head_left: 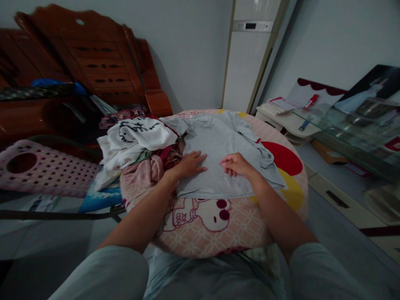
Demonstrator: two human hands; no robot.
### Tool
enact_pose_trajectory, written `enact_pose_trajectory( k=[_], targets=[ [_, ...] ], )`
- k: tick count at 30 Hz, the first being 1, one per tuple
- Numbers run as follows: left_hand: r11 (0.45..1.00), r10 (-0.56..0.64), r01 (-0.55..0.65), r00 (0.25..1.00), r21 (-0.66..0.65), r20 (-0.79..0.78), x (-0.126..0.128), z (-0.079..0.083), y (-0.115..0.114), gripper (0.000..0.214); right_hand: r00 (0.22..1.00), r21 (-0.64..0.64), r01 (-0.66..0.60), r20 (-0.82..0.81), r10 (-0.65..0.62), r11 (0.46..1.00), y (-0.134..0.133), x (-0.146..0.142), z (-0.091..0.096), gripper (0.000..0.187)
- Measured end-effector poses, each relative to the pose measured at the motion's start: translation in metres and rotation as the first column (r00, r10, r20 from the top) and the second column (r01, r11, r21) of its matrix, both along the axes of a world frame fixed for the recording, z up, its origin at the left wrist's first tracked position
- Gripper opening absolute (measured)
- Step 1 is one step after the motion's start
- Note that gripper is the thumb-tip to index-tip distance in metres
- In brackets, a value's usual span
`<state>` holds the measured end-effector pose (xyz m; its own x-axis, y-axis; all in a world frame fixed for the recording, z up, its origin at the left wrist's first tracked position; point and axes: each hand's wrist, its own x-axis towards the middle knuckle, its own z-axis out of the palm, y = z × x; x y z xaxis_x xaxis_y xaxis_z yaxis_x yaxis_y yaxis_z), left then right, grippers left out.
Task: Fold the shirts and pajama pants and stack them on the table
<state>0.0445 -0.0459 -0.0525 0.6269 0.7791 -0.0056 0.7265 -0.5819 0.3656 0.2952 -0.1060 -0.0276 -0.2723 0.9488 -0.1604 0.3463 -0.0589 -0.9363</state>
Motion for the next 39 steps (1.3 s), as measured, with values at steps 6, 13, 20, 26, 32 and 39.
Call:
enact_pose_trajectory(
  k=[6, 13, 20, 26, 32, 39],
  targets=[
    [0.966, -0.188, 0.186, 0.982, -0.182, 0.006, -0.012, 0.015, -0.020, 0.093, 0.898, -0.280, -0.410, 0.041, 0.437, 0.868, -0.051, 0.006, 0.001, 0.028],
    [0.852, -0.366, 0.412, 0.910, -0.324, 0.195, 0.017, 0.042, -0.054, 0.075, 0.993, 0.019, 0.038, -0.109, -0.036, 0.999, -0.043, 0.033, 0.007, 0.038],
    [0.788, -0.591, 0.614, 0.776, -0.048, 0.223, 0.103, 0.048, -0.081, 0.031, 0.808, 0.425, 0.239, 0.412, -0.421, 0.873, -0.012, 0.086, -0.002, 0.029],
    [0.837, -0.516, 0.508, 0.856, 0.202, -0.012, 0.161, 0.011, -0.098, 0.018, 0.565, 0.578, 0.030, 0.663, -0.492, 0.815, -0.012, 0.093, -0.028, 0.022],
    [0.828, -0.513, 0.504, 0.858, 0.245, -0.028, 0.157, 0.002, -0.100, 0.016, 0.450, 0.616, 0.142, 0.657, -0.605, 0.775, -0.015, 0.111, -0.037, 0.029],
    [0.859, -0.481, 0.471, 0.877, 0.199, -0.001, 0.156, 0.004, -0.098, 0.022, 0.502, 0.571, 0.451, 0.473, -0.724, 0.686, -0.023, 0.142, -0.031, 0.033]
  ],
)
